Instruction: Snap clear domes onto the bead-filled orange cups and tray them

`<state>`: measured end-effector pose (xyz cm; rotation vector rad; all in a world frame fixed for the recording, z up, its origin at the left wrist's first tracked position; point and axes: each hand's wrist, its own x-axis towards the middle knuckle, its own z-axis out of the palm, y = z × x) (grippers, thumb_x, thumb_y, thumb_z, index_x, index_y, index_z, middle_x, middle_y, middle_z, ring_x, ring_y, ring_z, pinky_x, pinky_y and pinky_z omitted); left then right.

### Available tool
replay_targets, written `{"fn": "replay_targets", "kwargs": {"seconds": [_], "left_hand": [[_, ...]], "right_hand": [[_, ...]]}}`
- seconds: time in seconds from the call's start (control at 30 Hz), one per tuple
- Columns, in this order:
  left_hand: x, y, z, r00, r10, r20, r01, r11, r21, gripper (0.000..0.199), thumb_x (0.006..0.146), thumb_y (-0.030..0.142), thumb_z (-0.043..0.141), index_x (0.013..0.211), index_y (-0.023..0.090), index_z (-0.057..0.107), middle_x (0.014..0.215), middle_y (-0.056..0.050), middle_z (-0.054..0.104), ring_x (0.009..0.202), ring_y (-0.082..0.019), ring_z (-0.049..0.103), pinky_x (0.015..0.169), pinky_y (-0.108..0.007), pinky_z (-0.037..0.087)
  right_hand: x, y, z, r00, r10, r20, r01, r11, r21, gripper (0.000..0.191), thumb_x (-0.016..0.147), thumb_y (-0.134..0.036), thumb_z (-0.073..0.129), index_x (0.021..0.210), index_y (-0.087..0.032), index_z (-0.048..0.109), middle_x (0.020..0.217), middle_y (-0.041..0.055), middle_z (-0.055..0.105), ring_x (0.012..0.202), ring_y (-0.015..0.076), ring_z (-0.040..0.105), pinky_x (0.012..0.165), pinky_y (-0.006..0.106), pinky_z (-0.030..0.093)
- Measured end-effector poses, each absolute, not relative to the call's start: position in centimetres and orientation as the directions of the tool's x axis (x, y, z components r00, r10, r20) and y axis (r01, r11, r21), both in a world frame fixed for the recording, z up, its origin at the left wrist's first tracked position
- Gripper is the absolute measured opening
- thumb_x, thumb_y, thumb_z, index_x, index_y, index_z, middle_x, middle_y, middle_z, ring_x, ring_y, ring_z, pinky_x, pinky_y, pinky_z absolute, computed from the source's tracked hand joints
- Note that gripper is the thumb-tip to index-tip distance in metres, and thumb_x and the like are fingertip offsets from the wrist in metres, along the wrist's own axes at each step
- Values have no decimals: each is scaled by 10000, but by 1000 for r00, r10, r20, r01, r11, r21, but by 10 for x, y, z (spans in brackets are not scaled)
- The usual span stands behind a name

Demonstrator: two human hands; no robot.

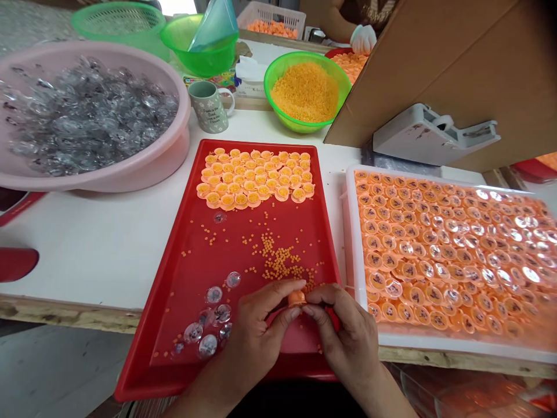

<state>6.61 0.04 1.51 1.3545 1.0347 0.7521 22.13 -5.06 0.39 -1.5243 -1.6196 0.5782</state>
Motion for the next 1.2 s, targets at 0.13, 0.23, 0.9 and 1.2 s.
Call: {"fn": "replay_targets", "kwargs": {"seconds": [0.13,0.23,0.9,1.2], "left_hand": [[68,-1,13,377,914,-152,69,136,988,296,863,181,637,1150,255,643,1077,-19,739,974,-167,702,860,-250,573],[68,-2,13,376,911,-169,62,157,986,244,870,170,625,1101,241,653,999,-8,748,922,-158,713,820,-233,581],[70,-3,9,302,944,-133,86,112,990,295,856,138,611,1130,233,664,1086,-42,735,966,-183,703,839,-264,587],[69,-3,5,315,922,-223,79,208,975,338,817,159,662,1140,251,703,1116,-55,734,968,-196,702,797,-268,600]], "right_hand": [[218,-52,6,23,955,295,576,229,-785,271,900,-12,453,1021,-218,582,911,53,646,844,171,636,737,293,537],[215,-51,5,50,952,302,560,223,-798,262,892,-11,478,1023,-219,569,891,42,631,826,168,613,741,289,523],[204,-49,4,179,936,303,580,149,-801,250,882,-13,526,991,-228,591,875,11,649,808,142,617,738,241,509],[207,-47,1,99,961,259,522,171,-835,241,892,-2,487,972,-206,588,863,23,628,788,140,604,702,246,506]]}}
